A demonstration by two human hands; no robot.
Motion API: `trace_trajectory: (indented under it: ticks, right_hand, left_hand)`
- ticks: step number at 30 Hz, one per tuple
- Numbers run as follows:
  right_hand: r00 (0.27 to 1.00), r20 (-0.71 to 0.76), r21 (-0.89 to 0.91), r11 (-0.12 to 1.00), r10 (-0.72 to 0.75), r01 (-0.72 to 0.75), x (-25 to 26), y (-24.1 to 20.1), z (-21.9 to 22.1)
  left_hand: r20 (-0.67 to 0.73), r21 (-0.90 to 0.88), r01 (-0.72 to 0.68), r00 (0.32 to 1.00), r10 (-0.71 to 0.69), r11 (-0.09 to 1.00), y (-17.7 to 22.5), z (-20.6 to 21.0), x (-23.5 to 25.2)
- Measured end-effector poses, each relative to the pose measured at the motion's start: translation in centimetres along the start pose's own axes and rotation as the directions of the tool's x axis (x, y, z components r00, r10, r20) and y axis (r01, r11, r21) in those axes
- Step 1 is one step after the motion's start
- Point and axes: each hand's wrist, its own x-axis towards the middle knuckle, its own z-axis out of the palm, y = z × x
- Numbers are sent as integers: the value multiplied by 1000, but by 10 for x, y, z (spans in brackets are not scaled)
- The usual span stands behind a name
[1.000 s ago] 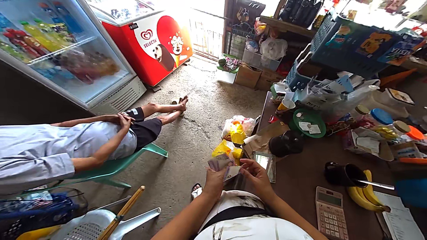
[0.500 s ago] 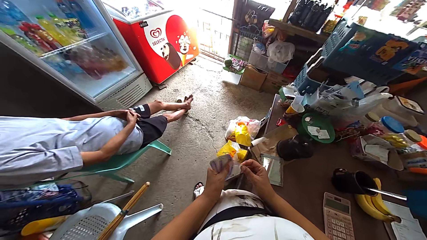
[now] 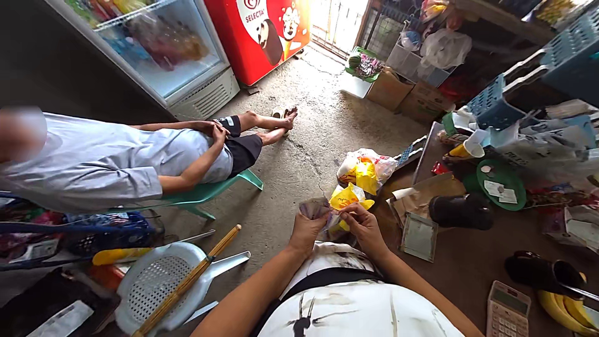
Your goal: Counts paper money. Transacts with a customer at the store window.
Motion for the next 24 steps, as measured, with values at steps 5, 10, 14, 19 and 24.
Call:
trace_trajectory:
  ticks: [5, 10, 14, 19, 24]
  right_hand:
    - [995, 75, 76, 995, -71, 65, 24, 9, 27]
    - [996, 85, 70, 998, -1, -5, 49, 0, 52]
    - [991, 119, -41, 998, 56, -51, 70, 3, 60]
    - [978, 146, 25, 987, 151, -156, 99, 5, 66]
    - [975, 147, 130, 974, 167, -186, 142, 15, 57]
  left_hand:
    - [-46, -257, 30, 998, -43, 966, 26, -28, 20]
    - [-102, -91, -12, 995, 3, 996, 36, -44, 32]
    - [-119, 20, -27, 992, 29, 999, 43, -52, 37]
    - [-159, -40, -31, 987, 24, 999, 52, -53, 59]
    - [-267, -179, 39, 960, -86, 983, 72, -46, 107]
